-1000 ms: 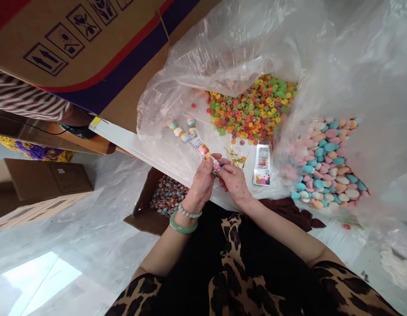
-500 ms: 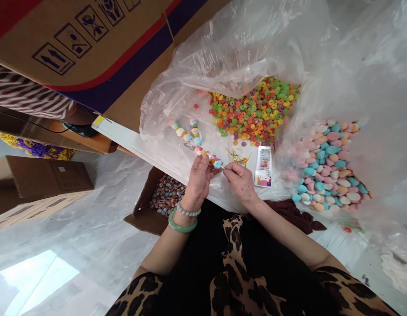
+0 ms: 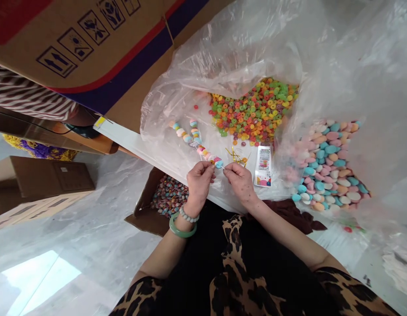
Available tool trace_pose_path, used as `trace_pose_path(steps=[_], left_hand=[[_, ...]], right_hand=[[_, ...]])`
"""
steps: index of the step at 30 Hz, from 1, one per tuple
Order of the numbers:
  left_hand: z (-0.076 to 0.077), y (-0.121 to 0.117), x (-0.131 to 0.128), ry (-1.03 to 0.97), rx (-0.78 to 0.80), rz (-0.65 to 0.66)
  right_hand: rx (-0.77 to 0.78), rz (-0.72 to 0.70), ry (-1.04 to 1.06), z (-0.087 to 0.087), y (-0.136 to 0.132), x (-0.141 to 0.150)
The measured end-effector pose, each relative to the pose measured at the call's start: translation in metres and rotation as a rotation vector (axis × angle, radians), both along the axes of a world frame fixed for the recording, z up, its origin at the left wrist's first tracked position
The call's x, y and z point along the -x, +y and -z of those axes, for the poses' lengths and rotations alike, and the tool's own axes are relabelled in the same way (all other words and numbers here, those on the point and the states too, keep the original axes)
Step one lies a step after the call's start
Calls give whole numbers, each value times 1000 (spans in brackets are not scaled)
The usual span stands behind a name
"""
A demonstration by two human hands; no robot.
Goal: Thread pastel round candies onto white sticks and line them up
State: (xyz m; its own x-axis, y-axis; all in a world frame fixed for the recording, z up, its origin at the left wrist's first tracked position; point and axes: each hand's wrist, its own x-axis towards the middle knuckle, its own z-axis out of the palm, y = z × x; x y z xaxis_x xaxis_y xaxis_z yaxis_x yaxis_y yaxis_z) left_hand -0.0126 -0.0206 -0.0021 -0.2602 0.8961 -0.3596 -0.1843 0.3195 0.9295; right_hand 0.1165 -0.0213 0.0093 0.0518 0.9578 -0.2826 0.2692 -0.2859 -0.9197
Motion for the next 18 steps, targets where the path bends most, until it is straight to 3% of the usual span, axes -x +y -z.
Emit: trace_pose_path(steps=[5,9,13,18], left_hand=[[2,-2,3,283,-101,5],[-1,-8,1,418,-156,12],[-4,-13,-5,389,-188,20],[-1,-12,-9,251,-154,27]], right_hand=[[-42,-32,-64,2,-2,-1],[-103,-61,-230,2,-3,2],[-131,-95,-294,1,-2,9],[-174,-32,-162,5,-1,14]])
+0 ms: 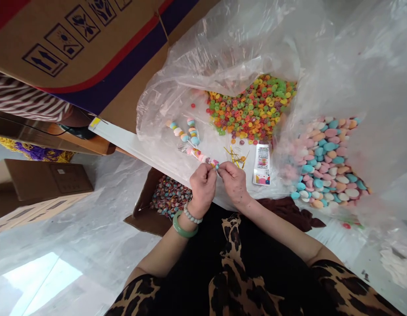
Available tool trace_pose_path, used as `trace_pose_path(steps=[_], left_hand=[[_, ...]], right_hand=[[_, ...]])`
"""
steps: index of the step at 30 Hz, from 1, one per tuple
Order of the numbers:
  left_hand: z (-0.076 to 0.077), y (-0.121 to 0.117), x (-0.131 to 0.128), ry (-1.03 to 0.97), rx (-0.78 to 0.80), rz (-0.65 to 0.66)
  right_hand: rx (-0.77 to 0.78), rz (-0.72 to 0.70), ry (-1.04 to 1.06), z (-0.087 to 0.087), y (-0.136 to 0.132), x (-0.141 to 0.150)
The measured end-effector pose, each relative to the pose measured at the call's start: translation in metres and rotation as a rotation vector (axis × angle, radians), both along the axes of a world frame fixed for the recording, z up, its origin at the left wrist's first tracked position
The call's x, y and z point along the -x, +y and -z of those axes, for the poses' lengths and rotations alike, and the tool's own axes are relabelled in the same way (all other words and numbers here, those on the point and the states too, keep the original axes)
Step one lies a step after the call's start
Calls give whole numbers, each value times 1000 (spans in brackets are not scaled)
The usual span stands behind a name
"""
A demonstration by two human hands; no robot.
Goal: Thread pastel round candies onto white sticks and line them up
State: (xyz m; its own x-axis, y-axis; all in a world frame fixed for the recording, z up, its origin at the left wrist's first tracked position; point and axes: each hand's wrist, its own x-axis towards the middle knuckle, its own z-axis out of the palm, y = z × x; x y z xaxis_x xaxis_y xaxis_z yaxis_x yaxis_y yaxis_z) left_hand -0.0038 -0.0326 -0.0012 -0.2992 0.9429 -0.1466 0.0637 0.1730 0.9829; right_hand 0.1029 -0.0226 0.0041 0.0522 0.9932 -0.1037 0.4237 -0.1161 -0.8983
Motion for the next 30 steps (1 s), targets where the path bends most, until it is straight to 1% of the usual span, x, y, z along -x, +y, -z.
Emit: trace_pose_path(steps=[2,5,7,10,11,13,15,17,21,23,25,27,30], left_hand=[[2,0,-2,-65,25,19],[2,-1,-2,-197,52,45],[-2,1,2,-337,82,55],[-8,11,14,-571,81,4],[-9,16,17,-651,78,-7],[-11,25,23,-814,107,10],[-10,31,26,-923,144,29],[-9,33,24,-943,131,22],[-9,28,13,-899,62,16],[-9,26,9,-912,60,7],[-7,26,7,-944,101,-11],[-3,27,8,-983,183,-31],[3,27,13,-1009,290,0]], right_hand=[[-22,33,13,2,0,-1],[-81,39,-97,2,0,-4],[-148,21,-179,1,0,-4],[-257,-23,-265,-2,-2,-4],[-281,-47,-275,-2,-3,-3],[-284,-106,-241,-2,-5,-3],[-224,-143,-126,-2,-6,-3],[-96,-137,51,-3,-5,-3],[224,-24,439,-9,-2,3],[311,50,557,-12,0,8],[346,119,629,-14,2,13],[375,163,703,-14,5,14],[492,151,841,-11,9,9]])
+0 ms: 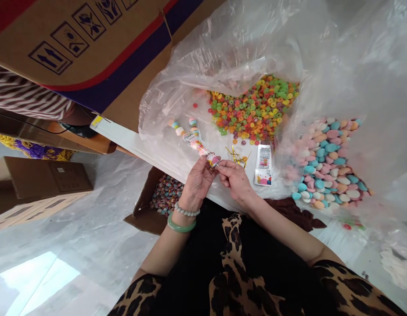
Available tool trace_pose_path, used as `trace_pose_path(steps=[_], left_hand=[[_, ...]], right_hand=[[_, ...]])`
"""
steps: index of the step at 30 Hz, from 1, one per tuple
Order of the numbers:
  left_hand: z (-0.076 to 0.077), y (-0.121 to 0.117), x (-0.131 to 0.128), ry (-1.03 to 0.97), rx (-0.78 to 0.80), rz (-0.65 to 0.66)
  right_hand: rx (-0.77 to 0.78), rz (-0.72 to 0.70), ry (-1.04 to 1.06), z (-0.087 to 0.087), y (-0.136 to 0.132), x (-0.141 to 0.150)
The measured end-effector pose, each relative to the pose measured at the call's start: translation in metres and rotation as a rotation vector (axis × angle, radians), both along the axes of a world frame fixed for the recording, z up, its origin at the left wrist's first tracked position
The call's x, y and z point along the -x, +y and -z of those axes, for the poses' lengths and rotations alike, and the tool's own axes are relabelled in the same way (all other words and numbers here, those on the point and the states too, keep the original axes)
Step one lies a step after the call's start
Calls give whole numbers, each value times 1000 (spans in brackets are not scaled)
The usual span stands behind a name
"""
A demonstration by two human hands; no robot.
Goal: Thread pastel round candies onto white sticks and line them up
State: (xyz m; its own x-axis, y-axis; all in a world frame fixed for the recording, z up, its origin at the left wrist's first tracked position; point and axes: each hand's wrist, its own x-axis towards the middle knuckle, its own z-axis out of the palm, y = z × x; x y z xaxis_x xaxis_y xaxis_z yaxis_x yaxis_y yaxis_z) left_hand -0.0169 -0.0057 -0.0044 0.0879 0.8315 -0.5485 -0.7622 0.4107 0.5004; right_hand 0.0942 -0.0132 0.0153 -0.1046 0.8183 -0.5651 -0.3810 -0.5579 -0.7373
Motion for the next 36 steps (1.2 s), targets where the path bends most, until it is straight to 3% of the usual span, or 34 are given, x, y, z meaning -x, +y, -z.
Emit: trace_pose_path(steps=[4,8,13,18,21,24,31,36], left_hand=[[1,-3,4,43,-39,88],[0,-8,0,207,-121,128],[5,-16,-3,780,-210,119],[5,-23,1,1409,-475,120],[5,-25,2,1638,-607,125],[5,-24,2,1620,-603,128],[6,-23,5,1336,-510,137],[7,-25,5,1454,-531,181]], right_hand=[[114,-99,157,3,5,-11],[116,-67,164,0,8,-17],[138,-74,174,-1,9,-18],[122,-108,102,1,6,-17],[87,-99,48,2,4,-16],[83,-101,28,1,4,-16],[170,-96,88,-1,6,-19],[188,-107,114,-1,8,-19]])
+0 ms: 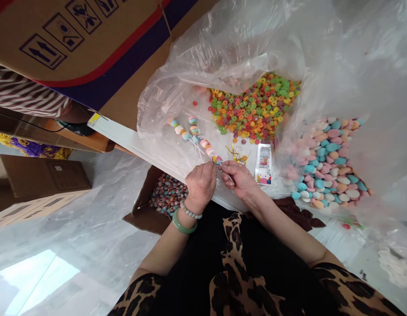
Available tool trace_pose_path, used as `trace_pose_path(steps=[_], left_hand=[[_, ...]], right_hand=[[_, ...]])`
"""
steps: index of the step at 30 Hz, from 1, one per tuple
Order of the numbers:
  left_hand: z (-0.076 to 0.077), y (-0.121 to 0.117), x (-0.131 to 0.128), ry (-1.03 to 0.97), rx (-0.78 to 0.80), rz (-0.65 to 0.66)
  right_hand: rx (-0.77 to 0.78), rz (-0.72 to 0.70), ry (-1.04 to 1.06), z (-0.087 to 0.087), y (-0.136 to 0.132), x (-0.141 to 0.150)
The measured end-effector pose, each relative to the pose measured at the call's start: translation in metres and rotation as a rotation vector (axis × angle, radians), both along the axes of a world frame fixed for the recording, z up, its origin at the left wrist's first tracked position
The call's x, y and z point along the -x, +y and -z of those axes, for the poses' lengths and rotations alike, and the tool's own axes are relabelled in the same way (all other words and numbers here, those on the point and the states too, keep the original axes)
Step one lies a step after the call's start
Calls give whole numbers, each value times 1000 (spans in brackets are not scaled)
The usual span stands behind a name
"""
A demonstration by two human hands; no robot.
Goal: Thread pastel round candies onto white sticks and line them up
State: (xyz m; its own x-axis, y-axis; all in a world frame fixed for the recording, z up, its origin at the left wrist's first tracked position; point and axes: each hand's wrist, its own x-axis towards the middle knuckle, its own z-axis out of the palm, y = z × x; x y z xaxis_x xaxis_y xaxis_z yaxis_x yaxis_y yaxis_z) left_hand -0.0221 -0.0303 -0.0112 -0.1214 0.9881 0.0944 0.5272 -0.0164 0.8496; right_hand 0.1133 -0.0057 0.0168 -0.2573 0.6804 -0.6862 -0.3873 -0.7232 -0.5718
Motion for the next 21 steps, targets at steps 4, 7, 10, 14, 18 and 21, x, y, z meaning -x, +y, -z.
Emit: trace_pose_path(steps=[4,7,10,14,18,21], left_hand=[[1,0,-1,65,-21,8],[1,1,-3,124,-35,-1],[1,2,-4,136,-30,66],[0,-2,-7,4,-1,143],[1,-5,-9,-207,6,20],[1,-3,-8,-418,52,-100]], right_hand=[[-68,-36,-67,1,0,1],[-161,-104,-176,5,0,0],[-177,-180,-265,12,3,-3],[-378,-167,-573,21,9,0],[-520,-90,-758,21,10,13],[-377,-81,-469,13,4,19]])
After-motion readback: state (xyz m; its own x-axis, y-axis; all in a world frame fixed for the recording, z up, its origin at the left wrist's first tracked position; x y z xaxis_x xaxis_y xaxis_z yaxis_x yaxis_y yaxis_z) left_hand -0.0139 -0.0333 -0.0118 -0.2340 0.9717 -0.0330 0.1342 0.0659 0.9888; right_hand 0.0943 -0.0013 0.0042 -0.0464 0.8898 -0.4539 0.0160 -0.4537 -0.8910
